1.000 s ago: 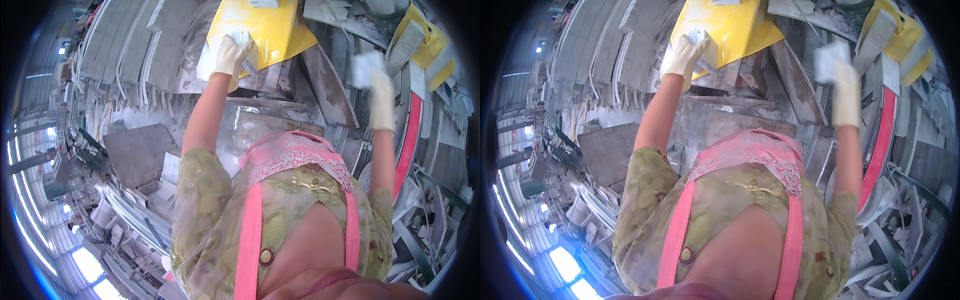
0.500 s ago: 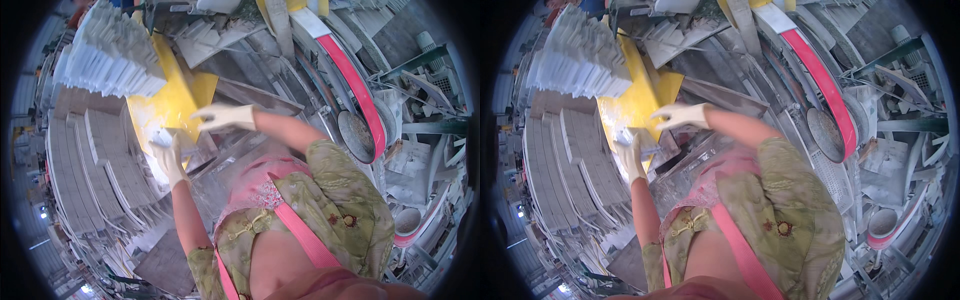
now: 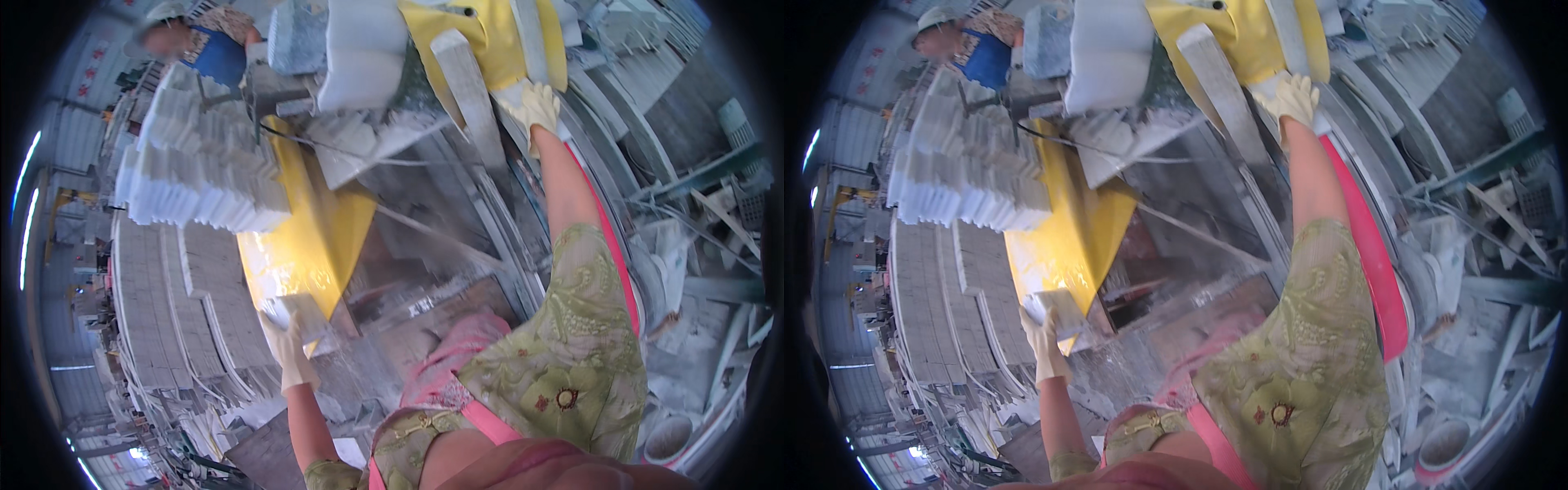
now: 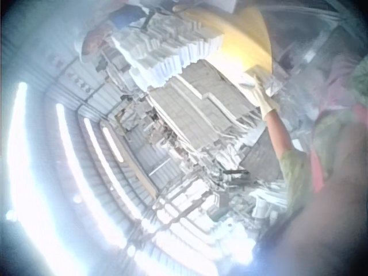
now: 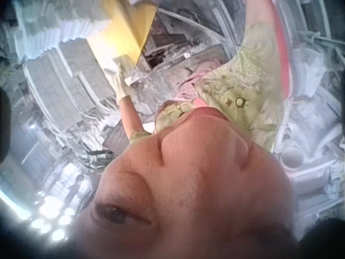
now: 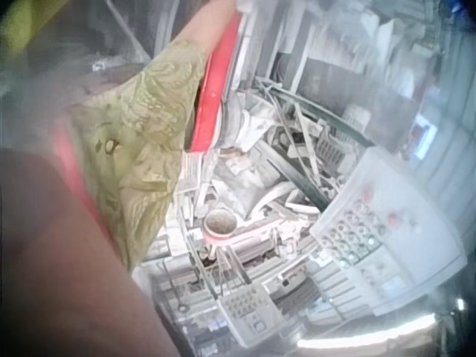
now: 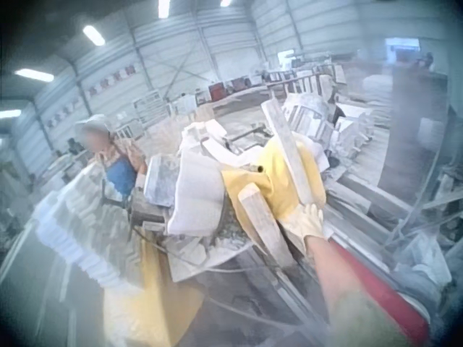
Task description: The person repeatedly picks up white rectangular boards from a pile and places them onto a growing stack. The person uses both hands to align and adjust the boards on the stack, then returns to the pile to retrieve more boards.
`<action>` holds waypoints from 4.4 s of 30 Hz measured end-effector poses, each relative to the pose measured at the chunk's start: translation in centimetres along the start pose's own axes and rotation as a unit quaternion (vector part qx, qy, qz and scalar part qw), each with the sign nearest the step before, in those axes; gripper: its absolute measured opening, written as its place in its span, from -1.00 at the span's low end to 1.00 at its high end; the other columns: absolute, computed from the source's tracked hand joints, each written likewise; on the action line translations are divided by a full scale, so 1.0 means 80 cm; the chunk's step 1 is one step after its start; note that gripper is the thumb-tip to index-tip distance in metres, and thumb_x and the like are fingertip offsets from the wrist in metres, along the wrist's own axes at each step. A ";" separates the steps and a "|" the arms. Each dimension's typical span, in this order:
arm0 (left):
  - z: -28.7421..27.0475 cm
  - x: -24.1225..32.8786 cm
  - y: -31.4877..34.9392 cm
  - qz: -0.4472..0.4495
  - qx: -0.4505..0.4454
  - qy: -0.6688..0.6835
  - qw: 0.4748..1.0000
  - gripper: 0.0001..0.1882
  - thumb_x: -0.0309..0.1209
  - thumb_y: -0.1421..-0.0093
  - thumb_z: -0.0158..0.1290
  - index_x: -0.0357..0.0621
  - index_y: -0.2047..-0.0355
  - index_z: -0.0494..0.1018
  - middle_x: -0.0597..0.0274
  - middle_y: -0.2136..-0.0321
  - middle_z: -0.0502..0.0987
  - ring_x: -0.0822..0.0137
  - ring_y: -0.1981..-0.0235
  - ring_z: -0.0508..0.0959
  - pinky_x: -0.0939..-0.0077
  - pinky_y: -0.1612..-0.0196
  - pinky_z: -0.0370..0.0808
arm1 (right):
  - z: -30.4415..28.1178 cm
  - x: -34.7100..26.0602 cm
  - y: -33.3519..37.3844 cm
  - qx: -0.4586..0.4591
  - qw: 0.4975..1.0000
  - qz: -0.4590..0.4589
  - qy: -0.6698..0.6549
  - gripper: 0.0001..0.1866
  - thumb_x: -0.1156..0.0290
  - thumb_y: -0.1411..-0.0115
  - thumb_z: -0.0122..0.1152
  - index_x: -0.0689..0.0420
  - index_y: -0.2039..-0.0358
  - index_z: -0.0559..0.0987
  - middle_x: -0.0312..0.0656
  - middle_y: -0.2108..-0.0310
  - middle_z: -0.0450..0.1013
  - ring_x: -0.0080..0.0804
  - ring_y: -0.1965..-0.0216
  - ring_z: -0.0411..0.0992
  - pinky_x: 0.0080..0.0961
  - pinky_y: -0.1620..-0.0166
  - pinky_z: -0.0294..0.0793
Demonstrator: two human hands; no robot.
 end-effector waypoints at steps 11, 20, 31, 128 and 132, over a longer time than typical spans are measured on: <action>0.004 -0.014 -0.004 -0.015 -0.002 0.056 0.998 0.10 -0.12 -0.05 0.36 -0.28 -0.46 0.03 -0.24 -0.39 0.17 -0.08 -0.39 0.25 0.19 -0.41 0.22 | 0.011 0.031 0.044 0.006 0.999 -0.032 0.034 -0.06 -0.30 -0.17 0.20 0.17 -0.34 0.34 -0.04 -0.30 0.32 -0.12 -0.34 0.22 -0.19 -0.35 0.14; 0.005 0.028 0.006 -0.004 -0.029 0.090 0.996 0.08 -0.10 -0.06 0.38 -0.23 -0.46 0.06 -0.12 -0.40 0.18 -0.03 -0.35 0.32 0.21 -0.37 0.30 | -0.077 0.163 0.273 -0.009 0.994 -0.095 0.050 -0.16 -0.18 -0.24 0.16 0.21 -0.32 0.34 -0.01 -0.30 0.28 -0.13 -0.30 0.25 -0.28 -0.31 0.23; -0.017 0.093 0.070 0.057 -0.027 0.145 0.987 -0.26 -0.21 -0.23 0.24 -0.34 -0.29 0.22 -0.13 -0.18 0.39 0.06 -0.12 0.50 0.21 -0.21 0.44 | -0.230 0.254 0.412 0.011 0.984 -0.159 -0.077 -0.27 0.06 -0.31 0.21 -0.05 -0.44 0.26 -0.07 -0.46 0.14 -0.07 -0.50 0.01 -0.22 -0.49 0.00; -0.046 0.052 0.054 0.087 -0.112 0.096 0.985 0.00 -0.08 -0.19 0.26 -0.23 -0.48 0.01 -0.21 -0.32 0.30 0.08 -0.31 0.39 0.30 -0.31 0.33 | -0.026 -0.475 0.527 -0.290 0.722 -0.570 -0.264 0.27 -0.17 0.09 0.52 0.24 -0.46 0.09 0.05 -0.44 0.14 -0.04 -0.42 0.17 -0.29 -0.44 0.21; -0.043 0.070 0.048 0.159 -0.106 -0.103 0.976 0.12 -0.11 -0.07 0.39 -0.33 -0.45 0.00 -0.24 -0.27 0.35 0.02 -0.25 0.45 0.27 -0.27 0.40 | -0.010 -0.486 0.534 -0.268 0.704 -0.600 -0.269 0.29 -0.21 0.11 0.51 0.26 -0.45 0.10 0.06 -0.42 0.17 -0.05 -0.41 0.18 -0.26 -0.45 0.17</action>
Point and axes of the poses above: each hand's wrist, its own y-axis away from the middle knuckle, its own z-axis out of the palm, x = y × z, the point moved 7 cm from there along -y, towards the middle knuckle
